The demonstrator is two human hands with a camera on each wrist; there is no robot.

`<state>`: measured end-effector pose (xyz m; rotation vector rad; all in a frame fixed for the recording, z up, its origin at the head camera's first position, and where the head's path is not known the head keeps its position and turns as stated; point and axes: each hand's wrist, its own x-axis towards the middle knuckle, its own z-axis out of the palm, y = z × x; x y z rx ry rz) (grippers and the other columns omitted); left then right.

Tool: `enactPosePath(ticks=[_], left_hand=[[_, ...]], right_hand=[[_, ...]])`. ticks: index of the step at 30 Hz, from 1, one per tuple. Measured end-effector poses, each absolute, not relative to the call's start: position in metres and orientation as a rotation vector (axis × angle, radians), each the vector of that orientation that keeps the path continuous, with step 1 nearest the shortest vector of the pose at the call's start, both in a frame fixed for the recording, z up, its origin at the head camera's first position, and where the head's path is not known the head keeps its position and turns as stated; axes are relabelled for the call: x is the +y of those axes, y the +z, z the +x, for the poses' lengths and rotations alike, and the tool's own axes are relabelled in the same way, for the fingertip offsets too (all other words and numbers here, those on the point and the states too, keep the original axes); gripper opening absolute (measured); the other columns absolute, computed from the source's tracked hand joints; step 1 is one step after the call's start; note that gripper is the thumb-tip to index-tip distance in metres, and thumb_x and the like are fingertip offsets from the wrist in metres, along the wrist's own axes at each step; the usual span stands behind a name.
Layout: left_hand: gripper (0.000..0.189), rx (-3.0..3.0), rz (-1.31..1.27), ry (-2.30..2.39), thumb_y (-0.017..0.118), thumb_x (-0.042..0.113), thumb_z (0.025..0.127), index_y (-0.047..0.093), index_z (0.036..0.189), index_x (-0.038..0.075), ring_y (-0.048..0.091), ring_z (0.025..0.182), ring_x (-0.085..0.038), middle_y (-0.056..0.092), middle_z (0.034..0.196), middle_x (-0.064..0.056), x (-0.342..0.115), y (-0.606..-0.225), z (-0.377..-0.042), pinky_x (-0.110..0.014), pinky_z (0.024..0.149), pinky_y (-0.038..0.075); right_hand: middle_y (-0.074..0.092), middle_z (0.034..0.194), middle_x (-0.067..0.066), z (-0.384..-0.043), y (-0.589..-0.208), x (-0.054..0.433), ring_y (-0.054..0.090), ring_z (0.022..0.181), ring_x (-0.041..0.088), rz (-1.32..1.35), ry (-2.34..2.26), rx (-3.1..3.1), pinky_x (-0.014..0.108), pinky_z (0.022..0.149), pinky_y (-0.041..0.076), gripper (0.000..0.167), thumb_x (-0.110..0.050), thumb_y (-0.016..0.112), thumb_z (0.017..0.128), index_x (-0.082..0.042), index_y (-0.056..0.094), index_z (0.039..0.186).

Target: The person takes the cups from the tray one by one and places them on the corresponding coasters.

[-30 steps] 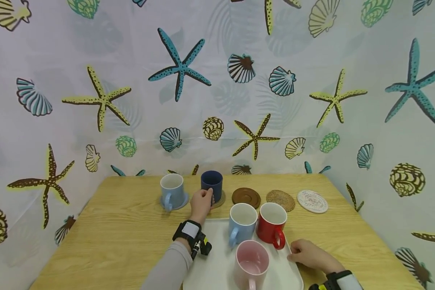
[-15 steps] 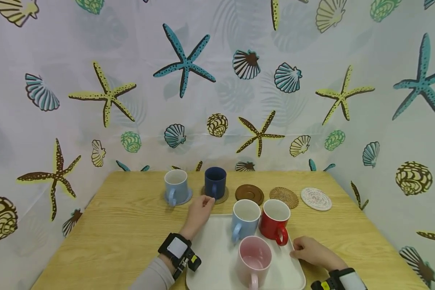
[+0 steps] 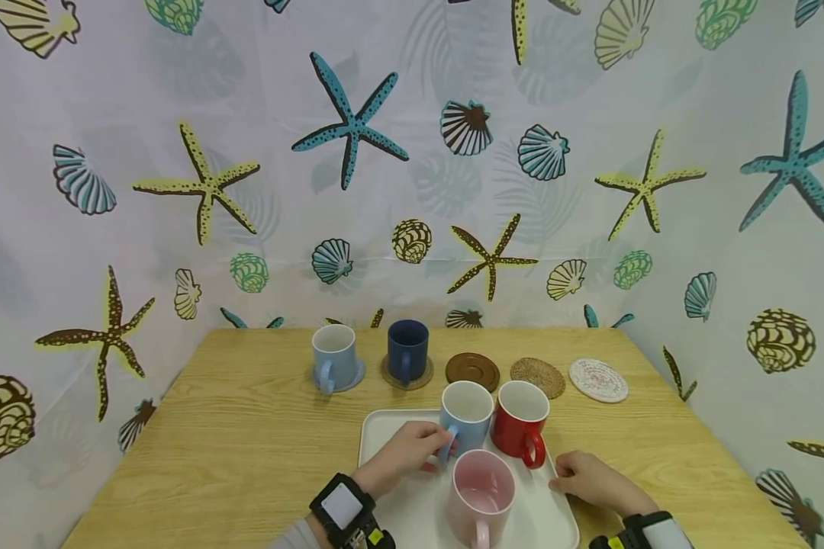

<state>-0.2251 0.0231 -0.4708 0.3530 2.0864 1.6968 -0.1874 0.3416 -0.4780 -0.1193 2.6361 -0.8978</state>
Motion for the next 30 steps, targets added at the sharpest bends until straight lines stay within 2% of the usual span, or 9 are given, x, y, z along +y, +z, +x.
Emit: enactPosePath(ticks=[6,16,22,30], left_hand=[[0.029,2.062,0.329,1.825,0.057,0.024,0.098,0.07,0.097,-0.001,0.061,0.08,-0.01,0.069,0.089,-0.004,0.031,-0.475,-0.222,-0.029,0.071,0.057],[0.026,2.123,0.305,1.955,0.062,0.02,0.095,0.072,0.092,-0.004,0.062,0.072,-0.009,0.071,0.083,-0.008,0.036,-0.476,-0.219,-0.03,0.062,0.058],[0.027,2.108,0.315,1.963,0.061,0.021,0.095,0.072,0.093,-0.004,0.066,0.074,-0.011,0.071,0.083,-0.009,0.036,-0.47,-0.22,-0.031,0.063,0.059],[0.032,2.078,0.308,2.011,0.062,0.029,0.095,0.072,0.095,-0.001,0.065,0.078,-0.011,0.07,0.083,-0.005,0.039,-0.458,-0.235,-0.03,0.07,0.06]], right_hand=[[0.039,0.062,-0.001,-0.186,-0.478,0.34,0.04,0.061,0.015,-0.089,-0.896,2.64,0.024,0.057,0.029,0.026,-0.016,0.069,0.086,-0.008,0.051,0.069],[0.038,0.062,-0.001,-0.186,-0.477,0.34,0.041,0.062,0.015,-0.102,-0.902,2.634,0.023,0.056,0.028,0.025,-0.015,0.068,0.086,-0.007,0.051,0.07],[0.038,0.062,-0.001,-0.185,-0.475,0.34,0.04,0.062,0.015,-0.113,-0.916,2.632,0.023,0.056,0.028,0.026,-0.015,0.068,0.087,-0.007,0.05,0.07],[0.039,0.062,-0.001,-0.186,-0.477,0.341,0.041,0.061,0.014,-0.085,-0.903,2.628,0.023,0.056,0.029,0.025,-0.017,0.068,0.087,-0.008,0.052,0.071]])
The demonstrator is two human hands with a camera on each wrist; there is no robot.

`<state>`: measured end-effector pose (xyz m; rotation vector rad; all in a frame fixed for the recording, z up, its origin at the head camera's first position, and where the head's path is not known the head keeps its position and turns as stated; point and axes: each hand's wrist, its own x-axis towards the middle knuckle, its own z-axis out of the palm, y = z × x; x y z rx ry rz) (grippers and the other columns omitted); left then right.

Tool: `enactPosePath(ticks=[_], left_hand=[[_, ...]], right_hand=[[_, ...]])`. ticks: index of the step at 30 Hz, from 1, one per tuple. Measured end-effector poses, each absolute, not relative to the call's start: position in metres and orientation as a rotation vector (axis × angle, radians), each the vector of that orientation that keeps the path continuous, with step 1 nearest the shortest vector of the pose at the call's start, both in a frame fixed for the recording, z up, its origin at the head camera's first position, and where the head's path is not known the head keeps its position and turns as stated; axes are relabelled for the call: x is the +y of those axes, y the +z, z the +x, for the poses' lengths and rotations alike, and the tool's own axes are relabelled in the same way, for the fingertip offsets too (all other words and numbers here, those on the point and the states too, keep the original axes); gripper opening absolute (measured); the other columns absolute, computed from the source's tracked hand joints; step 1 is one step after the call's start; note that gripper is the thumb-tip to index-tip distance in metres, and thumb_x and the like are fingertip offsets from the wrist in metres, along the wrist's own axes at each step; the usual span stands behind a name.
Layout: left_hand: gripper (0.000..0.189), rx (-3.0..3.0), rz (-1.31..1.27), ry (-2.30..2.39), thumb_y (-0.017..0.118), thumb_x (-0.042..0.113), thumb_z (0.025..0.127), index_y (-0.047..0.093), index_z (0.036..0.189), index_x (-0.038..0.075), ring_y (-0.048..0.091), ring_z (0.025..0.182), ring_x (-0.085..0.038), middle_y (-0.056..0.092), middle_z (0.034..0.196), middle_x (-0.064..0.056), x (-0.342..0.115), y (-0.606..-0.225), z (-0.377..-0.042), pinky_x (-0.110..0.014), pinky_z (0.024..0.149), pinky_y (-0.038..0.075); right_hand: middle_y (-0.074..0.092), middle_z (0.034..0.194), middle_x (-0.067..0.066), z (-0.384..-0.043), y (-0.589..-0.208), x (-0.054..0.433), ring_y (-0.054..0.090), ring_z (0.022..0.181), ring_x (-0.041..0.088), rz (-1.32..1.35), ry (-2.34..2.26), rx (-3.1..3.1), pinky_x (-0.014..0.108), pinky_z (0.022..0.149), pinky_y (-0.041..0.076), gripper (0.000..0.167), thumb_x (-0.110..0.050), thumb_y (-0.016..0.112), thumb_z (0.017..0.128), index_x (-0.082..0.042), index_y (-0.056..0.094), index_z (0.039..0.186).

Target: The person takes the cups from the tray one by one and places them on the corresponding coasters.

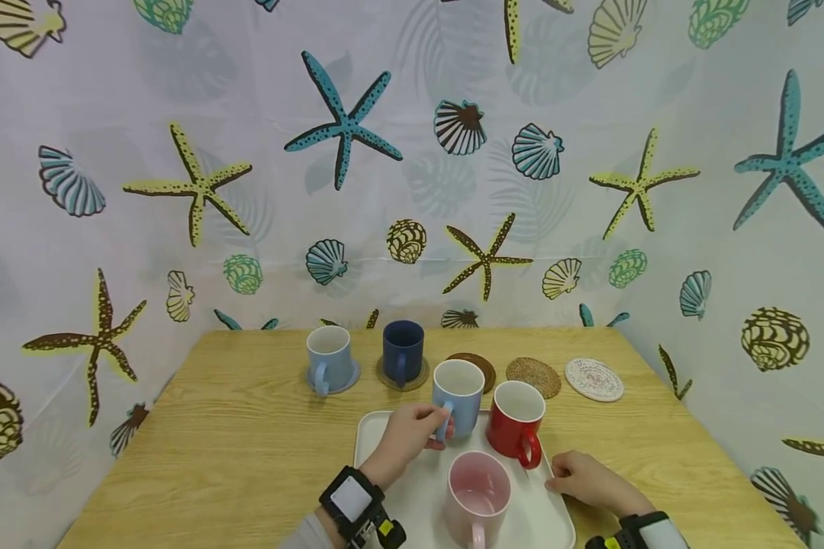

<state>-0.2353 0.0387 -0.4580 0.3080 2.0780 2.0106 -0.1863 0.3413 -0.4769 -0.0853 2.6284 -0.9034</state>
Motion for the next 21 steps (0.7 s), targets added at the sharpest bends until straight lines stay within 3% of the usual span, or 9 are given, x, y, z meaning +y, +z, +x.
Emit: enactPosePath(ticks=[6,15,21], left_hand=[[0.029,2.112,0.37,2.051,0.062,0.024,0.095,0.073,0.095,-0.003,0.066,0.079,-0.013,0.071,0.083,-0.01,0.048,-0.451,-0.258,-0.031,0.069,0.061],[0.029,2.028,0.336,2.14,0.065,0.021,0.093,0.072,0.098,-0.007,0.072,0.091,-0.037,0.073,0.092,-0.021,0.073,-0.444,-0.295,-0.045,0.078,0.059],[0.03,1.97,0.312,2.166,0.065,0.02,0.093,0.07,0.103,-0.007,0.073,0.087,-0.032,0.072,0.095,-0.024,0.088,-0.458,-0.321,-0.043,0.077,0.06]], right_hand=[[0.039,0.062,-0.001,-0.187,-0.478,0.343,0.042,0.061,0.015,-0.105,-0.921,2.617,0.023,0.056,0.03,0.025,-0.017,0.068,0.087,-0.007,0.052,0.071],[0.038,0.062,-0.001,-0.186,-0.478,0.344,0.041,0.061,0.014,-0.114,-0.955,2.609,0.023,0.056,0.029,0.026,-0.018,0.068,0.087,-0.008,0.051,0.07],[0.038,0.063,-0.001,-0.184,-0.478,0.345,0.041,0.062,0.015,-0.082,-0.961,2.617,0.025,0.058,0.029,0.025,-0.018,0.069,0.087,-0.006,0.053,0.072]])
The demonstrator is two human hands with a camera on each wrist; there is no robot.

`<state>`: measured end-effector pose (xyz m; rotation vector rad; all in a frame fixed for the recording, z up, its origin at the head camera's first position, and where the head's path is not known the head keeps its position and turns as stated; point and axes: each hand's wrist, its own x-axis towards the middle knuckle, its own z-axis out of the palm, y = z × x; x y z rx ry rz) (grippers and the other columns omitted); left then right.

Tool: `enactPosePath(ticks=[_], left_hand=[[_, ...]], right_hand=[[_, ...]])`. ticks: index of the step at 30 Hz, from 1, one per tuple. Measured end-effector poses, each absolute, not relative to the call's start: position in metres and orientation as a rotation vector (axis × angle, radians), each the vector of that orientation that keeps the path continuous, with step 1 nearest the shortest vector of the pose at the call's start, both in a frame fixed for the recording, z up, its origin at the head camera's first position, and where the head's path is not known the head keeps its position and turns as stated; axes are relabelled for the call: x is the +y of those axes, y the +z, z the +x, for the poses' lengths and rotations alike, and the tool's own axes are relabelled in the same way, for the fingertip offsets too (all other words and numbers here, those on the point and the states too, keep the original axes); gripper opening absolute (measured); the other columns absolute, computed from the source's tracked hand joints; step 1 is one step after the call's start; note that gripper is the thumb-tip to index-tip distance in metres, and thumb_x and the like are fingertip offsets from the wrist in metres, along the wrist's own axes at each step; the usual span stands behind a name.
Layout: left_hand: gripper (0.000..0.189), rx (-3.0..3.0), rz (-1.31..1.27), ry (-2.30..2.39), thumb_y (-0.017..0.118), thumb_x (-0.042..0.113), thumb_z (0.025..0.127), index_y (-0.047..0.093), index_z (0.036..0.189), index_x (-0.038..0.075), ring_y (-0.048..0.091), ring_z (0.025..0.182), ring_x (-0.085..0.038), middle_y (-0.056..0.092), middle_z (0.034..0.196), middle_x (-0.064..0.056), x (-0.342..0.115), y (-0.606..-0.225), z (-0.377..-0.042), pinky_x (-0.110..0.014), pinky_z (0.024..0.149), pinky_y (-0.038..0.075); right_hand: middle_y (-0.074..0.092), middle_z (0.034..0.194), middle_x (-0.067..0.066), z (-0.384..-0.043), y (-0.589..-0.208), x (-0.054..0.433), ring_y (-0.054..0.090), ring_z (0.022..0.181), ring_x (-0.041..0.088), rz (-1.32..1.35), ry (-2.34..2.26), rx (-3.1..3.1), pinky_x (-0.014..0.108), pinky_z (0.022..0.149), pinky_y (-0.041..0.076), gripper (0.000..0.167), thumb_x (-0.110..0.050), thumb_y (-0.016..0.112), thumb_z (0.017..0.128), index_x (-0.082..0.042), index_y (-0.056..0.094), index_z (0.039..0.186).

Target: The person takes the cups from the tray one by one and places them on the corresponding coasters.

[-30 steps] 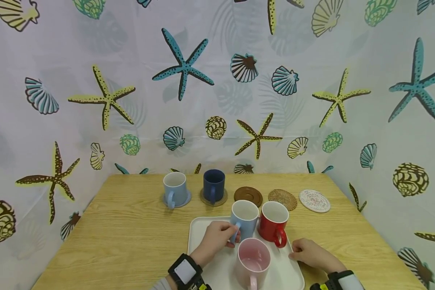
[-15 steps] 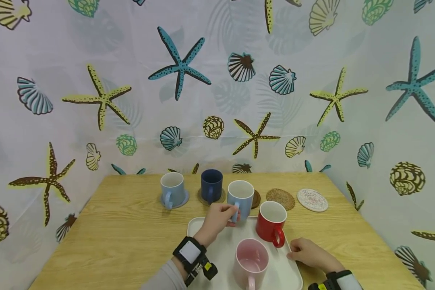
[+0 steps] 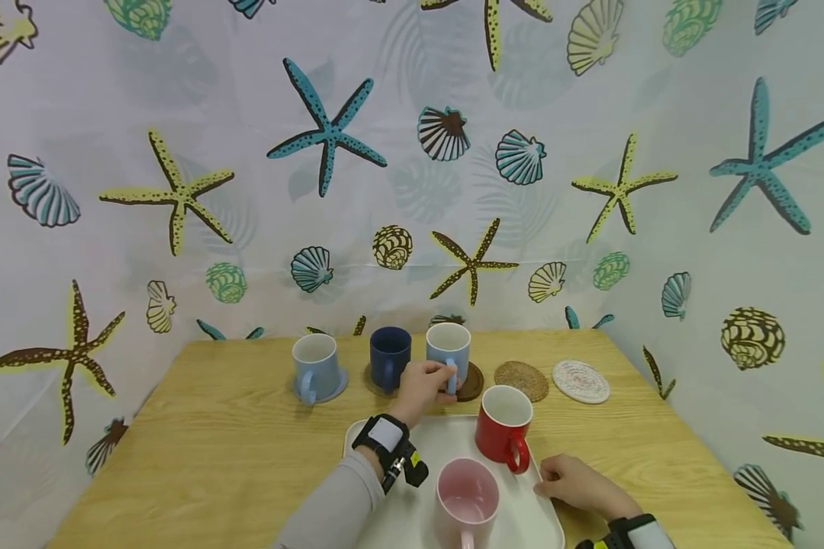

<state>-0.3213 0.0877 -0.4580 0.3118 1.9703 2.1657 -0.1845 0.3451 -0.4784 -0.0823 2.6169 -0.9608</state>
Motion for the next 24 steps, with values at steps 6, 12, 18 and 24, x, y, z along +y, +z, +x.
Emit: enactPosePath(ticks=[6,12,18,24], left_hand=[[0.032,1.905,0.301,2.172,0.064,0.018,0.094,0.067,0.109,-0.01,0.07,0.095,-0.039,0.07,0.101,-0.029,0.101,-0.465,-0.335,-0.046,0.081,0.059],[0.029,1.891,0.289,2.168,0.064,0.017,0.094,0.067,0.108,-0.008,0.072,0.09,-0.032,0.071,0.099,-0.025,0.112,-0.472,-0.341,-0.044,0.079,0.06],[0.028,1.866,0.263,2.17,0.063,0.013,0.094,0.067,0.107,-0.01,0.072,0.085,-0.025,0.07,0.101,-0.026,0.118,-0.479,-0.345,-0.049,0.084,0.057],[0.029,1.947,0.236,2.12,0.065,0.016,0.093,0.069,0.106,-0.009,0.066,0.08,-0.017,0.068,0.1,-0.019,0.119,-0.485,-0.343,-0.045,0.081,0.059]], right_hand=[[0.037,0.062,-0.001,-0.184,-0.479,0.347,0.04,0.062,0.015,-0.1,-0.967,2.614,0.024,0.057,0.029,0.025,-0.017,0.069,0.087,-0.007,0.052,0.071],[0.037,0.062,-0.002,-0.185,-0.48,0.347,0.04,0.061,0.015,-0.12,-0.975,2.609,0.023,0.056,0.028,0.026,-0.017,0.068,0.087,-0.008,0.051,0.07],[0.038,0.062,-0.001,-0.185,-0.479,0.346,0.041,0.062,0.015,-0.084,-0.959,2.617,0.024,0.056,0.029,0.024,-0.016,0.069,0.086,-0.007,0.052,0.071],[0.039,0.062,-0.001,-0.185,-0.478,0.346,0.041,0.062,0.015,-0.07,-0.957,2.612,0.024,0.057,0.029,0.024,-0.017,0.069,0.086,-0.007,0.053,0.072]])
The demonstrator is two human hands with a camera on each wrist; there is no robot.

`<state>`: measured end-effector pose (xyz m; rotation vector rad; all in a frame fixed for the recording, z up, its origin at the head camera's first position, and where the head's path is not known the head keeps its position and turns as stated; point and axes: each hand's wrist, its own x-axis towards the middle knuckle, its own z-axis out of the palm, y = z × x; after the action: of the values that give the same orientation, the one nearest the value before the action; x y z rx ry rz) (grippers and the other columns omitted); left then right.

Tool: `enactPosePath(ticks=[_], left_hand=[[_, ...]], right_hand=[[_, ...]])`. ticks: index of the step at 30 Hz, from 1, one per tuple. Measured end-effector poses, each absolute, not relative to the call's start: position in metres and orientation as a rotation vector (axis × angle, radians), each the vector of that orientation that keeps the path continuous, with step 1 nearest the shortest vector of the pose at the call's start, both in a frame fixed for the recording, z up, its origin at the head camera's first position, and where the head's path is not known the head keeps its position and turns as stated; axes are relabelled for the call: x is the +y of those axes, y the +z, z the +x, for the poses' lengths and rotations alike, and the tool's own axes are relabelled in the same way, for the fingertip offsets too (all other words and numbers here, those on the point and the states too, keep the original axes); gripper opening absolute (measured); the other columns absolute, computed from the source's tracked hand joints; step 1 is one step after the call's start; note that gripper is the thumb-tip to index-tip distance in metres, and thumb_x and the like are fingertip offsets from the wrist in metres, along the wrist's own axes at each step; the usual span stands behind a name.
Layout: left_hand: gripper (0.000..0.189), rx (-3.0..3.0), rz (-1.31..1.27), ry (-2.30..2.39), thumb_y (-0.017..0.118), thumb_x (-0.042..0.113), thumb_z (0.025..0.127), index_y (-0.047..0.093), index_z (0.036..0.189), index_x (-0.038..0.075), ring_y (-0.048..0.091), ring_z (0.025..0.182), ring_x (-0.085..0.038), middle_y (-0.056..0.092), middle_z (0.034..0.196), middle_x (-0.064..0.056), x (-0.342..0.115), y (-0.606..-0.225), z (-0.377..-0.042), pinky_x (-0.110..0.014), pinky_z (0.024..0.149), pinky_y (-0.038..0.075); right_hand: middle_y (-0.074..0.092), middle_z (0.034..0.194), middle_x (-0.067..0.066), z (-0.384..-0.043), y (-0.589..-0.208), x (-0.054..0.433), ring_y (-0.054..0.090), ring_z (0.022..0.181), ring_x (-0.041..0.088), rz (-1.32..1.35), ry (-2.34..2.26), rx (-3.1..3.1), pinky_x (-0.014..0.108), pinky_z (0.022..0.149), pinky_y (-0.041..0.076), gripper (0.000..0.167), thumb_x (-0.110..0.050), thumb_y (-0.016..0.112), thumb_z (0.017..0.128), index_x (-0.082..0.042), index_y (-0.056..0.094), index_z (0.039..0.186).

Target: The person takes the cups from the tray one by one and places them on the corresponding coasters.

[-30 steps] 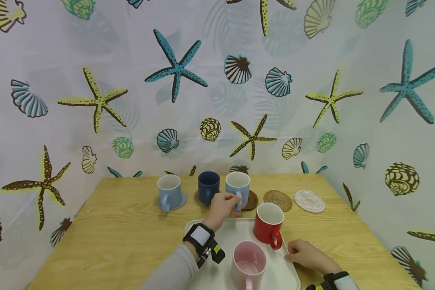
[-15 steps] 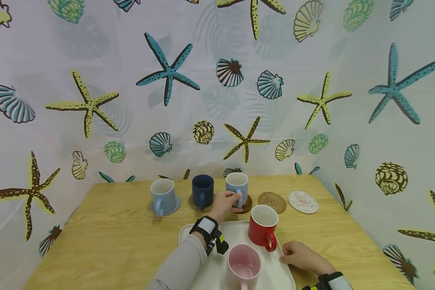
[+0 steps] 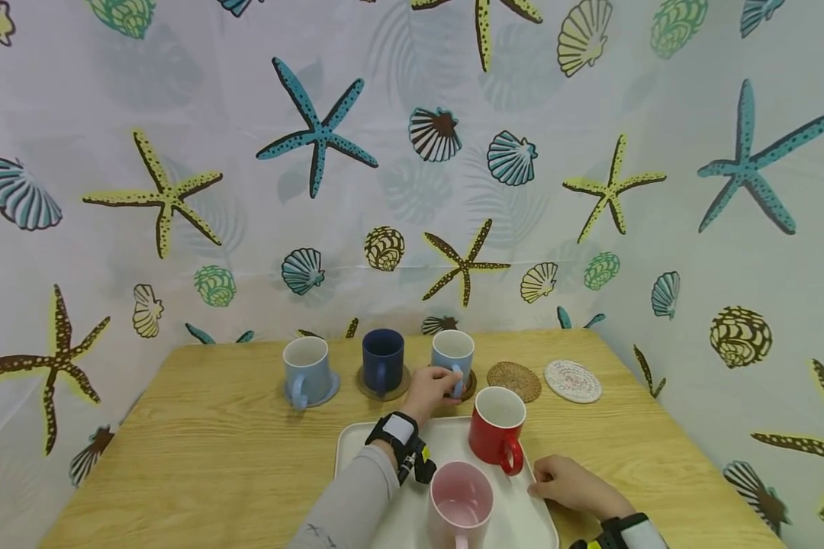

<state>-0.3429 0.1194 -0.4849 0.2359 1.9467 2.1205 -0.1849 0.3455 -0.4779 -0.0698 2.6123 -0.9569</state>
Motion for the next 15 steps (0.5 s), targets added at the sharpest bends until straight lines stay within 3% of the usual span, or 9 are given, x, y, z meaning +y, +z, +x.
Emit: enactPosePath(ticks=[5,9,12,15], left_hand=[[0.03,2.16,0.321,1.928,0.063,0.024,0.094,0.071,0.106,-0.003,0.063,0.081,-0.014,0.068,0.1,-0.013,0.112,-0.478,-0.339,-0.039,0.076,0.061],[0.03,2.459,0.439,1.666,0.063,0.03,0.094,0.074,0.103,0.004,0.06,0.071,-0.014,0.069,0.089,-0.011,0.095,-0.459,-0.33,-0.03,0.061,0.054],[0.029,2.519,0.481,1.558,0.062,0.035,0.095,0.072,0.103,0.009,0.06,0.075,-0.016,0.068,0.092,-0.013,0.075,-0.443,-0.318,-0.028,0.059,0.052],[0.031,2.483,0.514,1.514,0.061,0.039,0.094,0.069,0.103,0.01,0.062,0.085,-0.017,0.068,0.1,-0.011,0.052,-0.43,-0.304,-0.03,0.062,0.057]], right_hand=[[0.039,0.062,-0.001,-0.185,-0.48,0.346,0.041,0.061,0.015,-0.078,-0.959,2.6,0.024,0.056,0.029,0.024,-0.017,0.069,0.087,-0.007,0.053,0.071],[0.04,0.063,-0.001,-0.186,-0.48,0.346,0.042,0.062,0.015,-0.076,-0.954,2.604,0.024,0.057,0.03,0.025,-0.018,0.069,0.087,-0.007,0.053,0.072],[0.04,0.063,-0.001,-0.186,-0.48,0.346,0.043,0.062,0.015,-0.071,-0.943,2.614,0.024,0.056,0.03,0.025,-0.019,0.069,0.087,-0.007,0.053,0.072],[0.04,0.062,-0.001,-0.186,-0.48,0.345,0.043,0.061,0.015,-0.07,-0.94,2.617,0.024,0.056,0.03,0.025,-0.018,0.069,0.087,-0.007,0.053,0.072]])
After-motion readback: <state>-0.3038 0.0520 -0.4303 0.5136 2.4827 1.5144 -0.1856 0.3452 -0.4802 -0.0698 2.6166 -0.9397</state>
